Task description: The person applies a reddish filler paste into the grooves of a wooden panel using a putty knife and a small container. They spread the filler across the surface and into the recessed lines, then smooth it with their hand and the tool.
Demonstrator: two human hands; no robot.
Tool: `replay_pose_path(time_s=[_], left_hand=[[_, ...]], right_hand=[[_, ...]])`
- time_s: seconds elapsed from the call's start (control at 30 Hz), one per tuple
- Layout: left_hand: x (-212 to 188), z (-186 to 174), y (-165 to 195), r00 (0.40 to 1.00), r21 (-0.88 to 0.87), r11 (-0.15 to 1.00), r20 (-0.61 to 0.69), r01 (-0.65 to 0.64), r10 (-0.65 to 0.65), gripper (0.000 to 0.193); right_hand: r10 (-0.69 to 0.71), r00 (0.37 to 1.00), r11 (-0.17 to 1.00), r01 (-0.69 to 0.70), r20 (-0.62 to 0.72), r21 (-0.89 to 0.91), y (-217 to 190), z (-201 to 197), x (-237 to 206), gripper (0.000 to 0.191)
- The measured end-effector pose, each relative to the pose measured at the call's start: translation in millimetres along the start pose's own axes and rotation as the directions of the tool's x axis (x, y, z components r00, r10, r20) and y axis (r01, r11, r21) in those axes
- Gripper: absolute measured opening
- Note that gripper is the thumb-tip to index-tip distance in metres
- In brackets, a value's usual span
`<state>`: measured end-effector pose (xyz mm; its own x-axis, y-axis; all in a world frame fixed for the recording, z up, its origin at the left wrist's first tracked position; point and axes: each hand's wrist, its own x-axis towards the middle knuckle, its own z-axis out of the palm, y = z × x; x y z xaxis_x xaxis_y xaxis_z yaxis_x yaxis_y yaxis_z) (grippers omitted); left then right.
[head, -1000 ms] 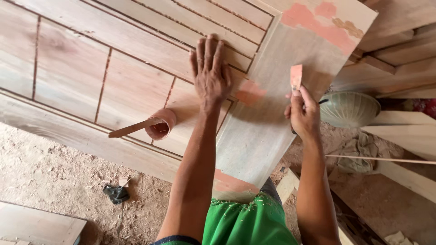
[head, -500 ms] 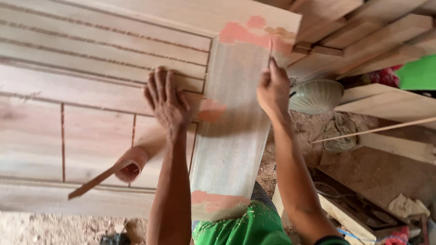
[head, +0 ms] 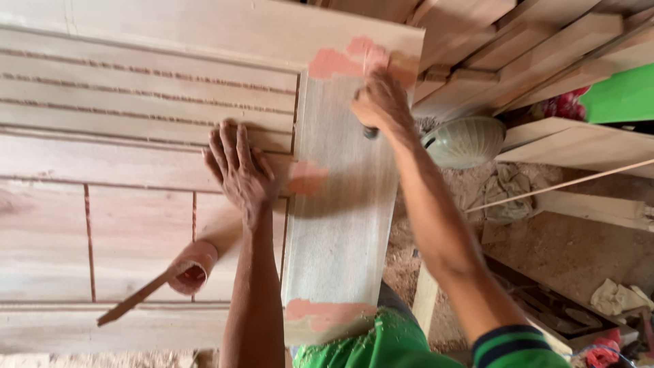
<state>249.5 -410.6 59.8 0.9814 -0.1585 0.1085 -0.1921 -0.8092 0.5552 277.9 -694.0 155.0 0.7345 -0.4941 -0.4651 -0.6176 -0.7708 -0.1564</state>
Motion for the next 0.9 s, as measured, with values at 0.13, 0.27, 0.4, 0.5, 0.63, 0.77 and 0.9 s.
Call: replay_pose_path(time_s=[0.13, 0.27, 0.4, 0.5, 0.63, 0.77, 0.9], left_hand=[[0.8, -2.8, 0.5, 1.0, -0.011, 1.0, 0.009, 0.002, -0.002, 0.055], [-2.1, -4.8, -0.4, 1.0, -0.028, 1.0, 0.016, 0.007, -0.007, 0.055], [-1.9, -2.8, -3.0, 1.0, -0.015, 1.0, 0.011, 0.002, -0.002, 0.056], [-0.1, -1.6, -3.1, 1.0, -0.013, 1.0, 0.015, 0.001, -0.001, 0.056], [-0.6, -3.6, -0.9, 0.999, -0.022, 1.0, 0.042, 0.002, -0.001, 0.055], [-2.6, -3.3, -2.0, 0.999, 0.012, 1.0, 0.046, -0.01, 0.009, 0.056], [-1.9, 3.3, -3.9, 0.999, 0.001, 1.0, 0.028, -0.016, 0.016, 0.053]], right_hand=[[0.087, 0.934, 0.98, -0.017, 0.348, -0.198, 25.7, -61.4, -17.9, 0.024], [-0.608, 0.794, 0.775, 0.6, 0.024, -0.197, 40.6, -79.8, -16.8, 0.045], [-0.37, 0.92, 0.631, 0.35, 0.128, -0.693, 38.5, -73.9, 15.0, 0.029], [-0.48, 0.868, 0.622, 0.437, 0.124, -0.65, 48.6, -77.1, 30.9, 0.038], [-0.559, 0.816, 0.558, 0.503, 0.15, -0.66, 69.6, -81.2, 36.1, 0.047], [-0.519, 0.848, 0.593, 0.449, 0.109, -0.668, 95.8, -81.4, 27.8, 0.042], [-0.507, 0.862, 0.709, 0.427, 0.015, -0.561, 122.2, -78.9, 5.5, 0.021]])
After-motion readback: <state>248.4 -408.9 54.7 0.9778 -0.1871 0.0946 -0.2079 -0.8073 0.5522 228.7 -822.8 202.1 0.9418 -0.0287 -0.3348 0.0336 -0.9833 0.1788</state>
